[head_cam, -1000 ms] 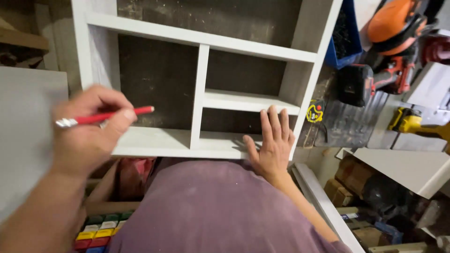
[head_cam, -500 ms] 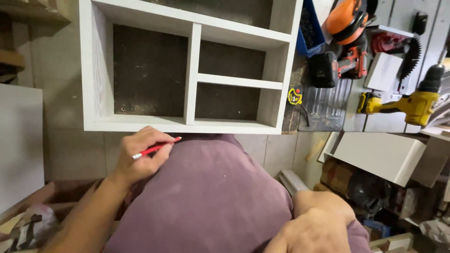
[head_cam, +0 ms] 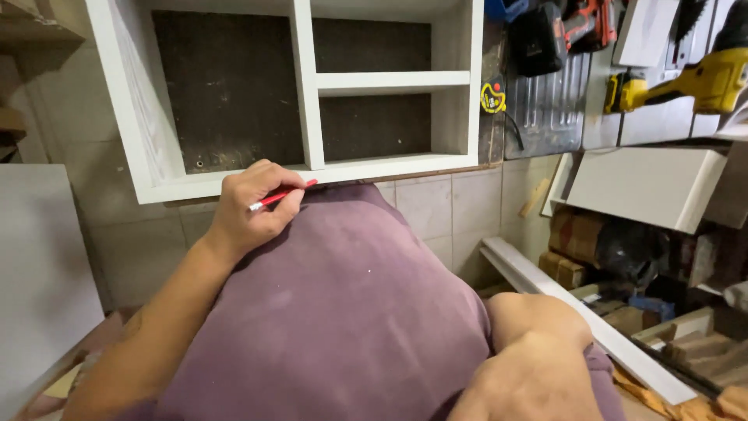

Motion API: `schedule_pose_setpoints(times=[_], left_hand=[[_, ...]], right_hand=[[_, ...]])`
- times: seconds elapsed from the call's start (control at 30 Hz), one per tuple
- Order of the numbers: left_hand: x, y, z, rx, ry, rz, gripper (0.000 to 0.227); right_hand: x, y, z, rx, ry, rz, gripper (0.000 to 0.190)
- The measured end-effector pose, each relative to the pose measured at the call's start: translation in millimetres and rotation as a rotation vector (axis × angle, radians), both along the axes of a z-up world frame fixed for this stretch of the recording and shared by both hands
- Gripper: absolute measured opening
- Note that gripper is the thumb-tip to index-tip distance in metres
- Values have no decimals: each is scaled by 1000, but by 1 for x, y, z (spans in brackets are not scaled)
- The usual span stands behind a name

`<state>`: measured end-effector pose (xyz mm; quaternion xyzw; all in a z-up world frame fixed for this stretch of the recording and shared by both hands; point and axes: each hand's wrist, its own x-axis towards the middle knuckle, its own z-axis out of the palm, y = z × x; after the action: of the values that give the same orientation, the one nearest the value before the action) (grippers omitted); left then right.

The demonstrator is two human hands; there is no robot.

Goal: Measuring and marking positions on a wooden shelf unit using a tape measure and pencil

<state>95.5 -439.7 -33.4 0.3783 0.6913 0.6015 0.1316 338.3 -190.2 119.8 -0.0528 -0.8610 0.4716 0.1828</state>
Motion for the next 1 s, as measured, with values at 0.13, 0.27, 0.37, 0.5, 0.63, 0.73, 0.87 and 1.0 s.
schedule_pose_setpoints(times=[0.13,0.27,0.37,0.5,0.63,0.73,0.87,1.0], left_hand=[[1,0,0,-10,-24,-13,4],[1,-1,-7,-38,-39,-8,3],[3,-1,-10,-61,-41,8,2],[4,-3,-15,-82,-58,9,4],[5,-4,-14,-93,-69,17,3],[6,-4,-15,-106,-60,21,2],[8,-4,-13,-105,-79,27,3],[8,-4,-13,-103,-78,22,5]], right_hand=[[29,11,5,3,13,-9,15],[-65,11,-29,23,27,-6,19],[-100,26,-91,137,-20,-80,22],[-105,48,-157,547,-51,-194,39],[-104,71,-172,647,-130,-259,47],[-103,93,-182,773,-192,-310,59],[-102,103,-187,748,-220,-301,60],[-100,108,-198,769,-262,-326,64]])
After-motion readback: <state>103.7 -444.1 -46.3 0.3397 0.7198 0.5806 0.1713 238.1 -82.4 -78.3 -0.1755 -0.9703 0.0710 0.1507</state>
